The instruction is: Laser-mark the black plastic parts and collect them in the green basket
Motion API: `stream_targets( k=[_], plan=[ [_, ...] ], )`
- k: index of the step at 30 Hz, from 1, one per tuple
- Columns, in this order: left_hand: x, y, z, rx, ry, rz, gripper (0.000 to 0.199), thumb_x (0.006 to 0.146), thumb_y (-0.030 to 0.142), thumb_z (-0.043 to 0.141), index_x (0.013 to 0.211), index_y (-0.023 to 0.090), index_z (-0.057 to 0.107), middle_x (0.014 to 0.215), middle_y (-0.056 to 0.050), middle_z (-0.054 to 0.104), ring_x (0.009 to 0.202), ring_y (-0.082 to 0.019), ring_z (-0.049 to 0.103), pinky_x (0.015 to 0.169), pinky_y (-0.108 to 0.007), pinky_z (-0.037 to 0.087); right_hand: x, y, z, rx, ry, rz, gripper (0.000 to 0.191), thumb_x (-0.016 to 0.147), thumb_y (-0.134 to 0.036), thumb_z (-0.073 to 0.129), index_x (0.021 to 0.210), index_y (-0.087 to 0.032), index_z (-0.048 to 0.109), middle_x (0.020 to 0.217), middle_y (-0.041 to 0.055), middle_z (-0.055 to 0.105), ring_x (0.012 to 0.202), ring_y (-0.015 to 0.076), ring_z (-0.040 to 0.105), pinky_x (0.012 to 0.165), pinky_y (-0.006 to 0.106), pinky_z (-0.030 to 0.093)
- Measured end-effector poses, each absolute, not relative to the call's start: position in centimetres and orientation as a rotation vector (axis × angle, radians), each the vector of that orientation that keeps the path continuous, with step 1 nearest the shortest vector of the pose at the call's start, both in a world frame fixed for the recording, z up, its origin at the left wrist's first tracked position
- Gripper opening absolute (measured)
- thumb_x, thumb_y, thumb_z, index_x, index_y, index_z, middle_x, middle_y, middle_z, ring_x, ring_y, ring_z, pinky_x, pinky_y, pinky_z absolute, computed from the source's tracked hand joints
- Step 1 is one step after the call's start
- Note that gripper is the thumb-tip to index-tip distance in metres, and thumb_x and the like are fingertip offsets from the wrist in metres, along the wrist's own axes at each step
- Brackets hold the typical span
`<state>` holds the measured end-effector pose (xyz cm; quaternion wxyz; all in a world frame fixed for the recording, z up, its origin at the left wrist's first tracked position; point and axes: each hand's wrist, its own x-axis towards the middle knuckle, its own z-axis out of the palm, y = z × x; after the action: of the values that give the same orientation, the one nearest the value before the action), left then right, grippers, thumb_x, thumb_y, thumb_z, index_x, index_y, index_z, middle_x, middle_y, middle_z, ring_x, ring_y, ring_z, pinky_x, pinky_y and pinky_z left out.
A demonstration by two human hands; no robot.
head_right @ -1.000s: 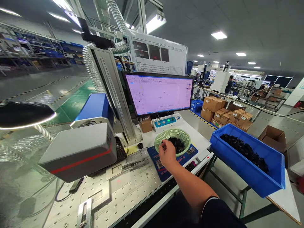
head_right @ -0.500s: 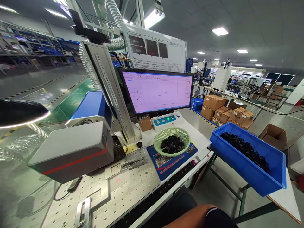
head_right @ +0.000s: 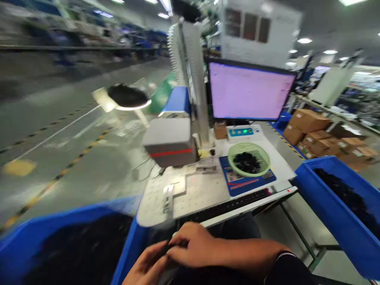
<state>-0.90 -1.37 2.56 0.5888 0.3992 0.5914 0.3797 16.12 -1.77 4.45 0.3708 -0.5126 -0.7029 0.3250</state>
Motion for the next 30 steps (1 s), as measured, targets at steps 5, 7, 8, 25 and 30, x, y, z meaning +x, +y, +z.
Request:
stream_targets(
  k=[5, 7, 8, 25, 30],
  plan=[
    [-1.2, -2.1, 4.0, 0.902, 1.143, 1.044, 0.041, 0.061, 0.038, 0.085, 0.093, 0.018, 0.070, 0.093, -0.007, 0.072, 0.091, -0.024, 0.066, 0.086, -0.036, 0.054, 16.4, -1.7, 5.9, -1.185, -1.670, 0.927, 0.010, 0.079, -0.023, 0.069, 0.090, -0.022, 0.068, 0.079, -0.0008, 0.059, 0.069, 0.0127, 0.054, 0.063, 0.025, 0.043],
    [-1.1, -2.0, 4.0, 0.881, 1.097, 1.053, 0.039, 0.064, 0.035, 0.084, 0.095, 0.018, 0.070, 0.094, -0.007, 0.071, 0.091, -0.023, 0.066, 0.086, -0.035, 0.054, 16.5, -1.6, 6.0, -1.153, -1.693, 0.931, 0.009, 0.081, -0.023, 0.068, 0.090, -0.022, 0.067, 0.080, 0.0002, 0.060, 0.071, 0.0137, 0.055, 0.064, 0.027, 0.043],
    [-1.1, -2.0, 4.0, 0.874, 1.076, 1.054, 0.038, 0.065, 0.034, 0.084, 0.096, 0.018, 0.070, 0.095, -0.007, 0.071, 0.091, -0.022, 0.066, 0.087, -0.035, 0.053, 16.5, -1.6, 6.0, -1.144, -1.710, 0.930, 0.007, 0.082, -0.024, 0.067, 0.089, -0.022, 0.067, 0.080, 0.0006, 0.060, 0.072, 0.0140, 0.055, 0.064, 0.027, 0.043],
    [-13.7, 1.9, -8.9, 1.137, 2.348, 0.792, 0.064, 0.084, 0.053, 0.046, 0.126, 0.006, 0.055, 0.128, -0.023, 0.056, 0.126, -0.035, 0.049, 0.108, -0.049, 0.037, 21.2, 13.8, 4.0, -1.658, -1.736, 0.312, 0.010, 0.083, -0.026, 0.060, 0.079, -0.019, 0.066, 0.081, 0.0038, 0.063, 0.074, 0.0182, 0.057, 0.073, 0.032, 0.044],
    [-15.6, 2.1, -12.7, 0.981, 2.450, 0.401, 0.076, 0.083, 0.063, 0.038, 0.140, 0.013, 0.046, 0.145, -0.024, 0.042, 0.135, -0.041, 0.036, 0.107, -0.059, 0.033, 20.5, 15.6, 3.3, -1.633, -1.717, 0.352, 0.006, 0.082, -0.022, 0.060, 0.079, -0.020, 0.064, 0.083, 0.0037, 0.064, 0.076, 0.0186, 0.058, 0.075, 0.032, 0.046]
  ],
)
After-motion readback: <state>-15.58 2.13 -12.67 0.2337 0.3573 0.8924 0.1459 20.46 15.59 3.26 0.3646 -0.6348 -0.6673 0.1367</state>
